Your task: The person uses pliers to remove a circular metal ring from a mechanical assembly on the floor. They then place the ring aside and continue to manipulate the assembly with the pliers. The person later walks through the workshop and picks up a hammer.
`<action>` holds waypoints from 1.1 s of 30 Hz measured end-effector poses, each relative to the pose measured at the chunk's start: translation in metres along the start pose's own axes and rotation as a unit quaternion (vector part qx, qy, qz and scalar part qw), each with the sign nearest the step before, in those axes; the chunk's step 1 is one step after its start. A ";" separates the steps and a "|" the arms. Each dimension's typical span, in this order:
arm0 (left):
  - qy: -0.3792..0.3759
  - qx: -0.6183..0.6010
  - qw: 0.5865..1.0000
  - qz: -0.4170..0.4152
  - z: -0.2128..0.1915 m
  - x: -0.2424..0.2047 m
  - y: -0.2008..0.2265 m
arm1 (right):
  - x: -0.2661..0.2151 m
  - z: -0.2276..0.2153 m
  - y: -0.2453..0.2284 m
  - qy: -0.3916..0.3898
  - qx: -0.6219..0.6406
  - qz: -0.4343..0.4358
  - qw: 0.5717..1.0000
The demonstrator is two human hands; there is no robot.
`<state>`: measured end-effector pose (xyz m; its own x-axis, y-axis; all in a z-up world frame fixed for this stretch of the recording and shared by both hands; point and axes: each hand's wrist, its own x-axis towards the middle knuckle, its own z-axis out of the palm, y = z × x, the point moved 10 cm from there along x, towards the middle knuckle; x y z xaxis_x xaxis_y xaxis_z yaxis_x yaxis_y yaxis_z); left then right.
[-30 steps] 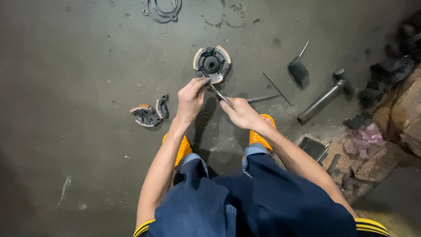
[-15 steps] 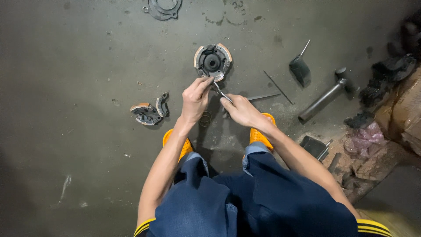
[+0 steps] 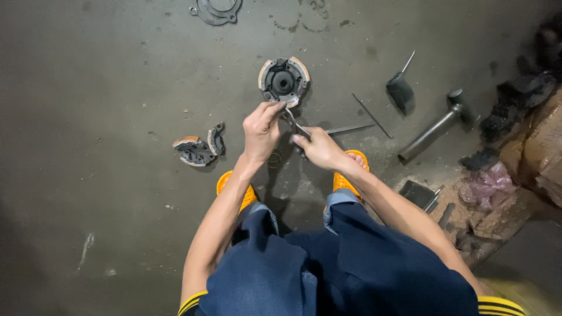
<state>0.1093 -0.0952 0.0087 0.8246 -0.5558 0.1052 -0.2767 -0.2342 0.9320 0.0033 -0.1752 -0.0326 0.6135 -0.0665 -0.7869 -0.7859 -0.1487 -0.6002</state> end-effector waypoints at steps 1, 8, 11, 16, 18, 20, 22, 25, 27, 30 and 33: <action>0.000 0.000 1.000 0.000 0.000 0.000 0.000 | 0.000 0.000 0.001 0.000 0.000 0.000 1.000; 0.005 0.009 1.000 0.010 0.000 0.002 -0.003 | 0.009 0.000 0.010 0.000 -0.004 -0.017 1.000; 0.004 0.024 1.000 0.011 -0.005 0.007 0.004 | 0.007 -0.002 -0.006 -0.013 -0.018 -0.023 0.999; 0.023 0.021 0.999 -0.029 -0.029 0.005 0.000 | 0.014 -0.003 0.015 -0.047 -0.026 -0.030 0.998; 0.037 -0.054 0.992 -0.110 -0.037 0.001 -0.017 | 0.011 -0.005 0.023 -0.039 -0.033 -0.012 0.999; 0.029 -0.086 0.987 -0.130 -0.036 -0.008 -0.027 | 0.005 -0.006 0.018 -0.043 -0.037 -0.012 0.998; 0.020 -0.117 0.982 -0.150 -0.032 -0.013 -0.035 | 0.000 -0.004 0.017 -0.047 -0.040 -0.011 0.998; 0.021 -0.016 0.995 -0.098 -0.034 -0.010 -0.024 | -0.004 0.000 0.019 -0.045 -0.063 -0.023 0.997; -0.018 0.074 0.997 -0.029 -0.029 0.000 -0.001 | -0.005 0.001 0.023 -0.036 -0.069 -0.017 0.997; 0.002 0.044 0.997 -0.057 -0.022 -0.005 -0.020 | -0.007 0.002 0.015 -0.035 -0.083 -0.047 0.995; 0.059 -0.115 0.972 -0.198 -0.026 -0.003 -0.038 | -0.010 0.000 0.002 -0.014 -0.070 -0.078 0.994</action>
<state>0.1296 -0.0639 -0.0181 0.8988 -0.3592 -0.2513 0.1807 -0.2188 0.9589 -0.0043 -0.1745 -0.0256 0.7233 -0.0040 -0.6905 -0.6614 -0.2910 -0.6912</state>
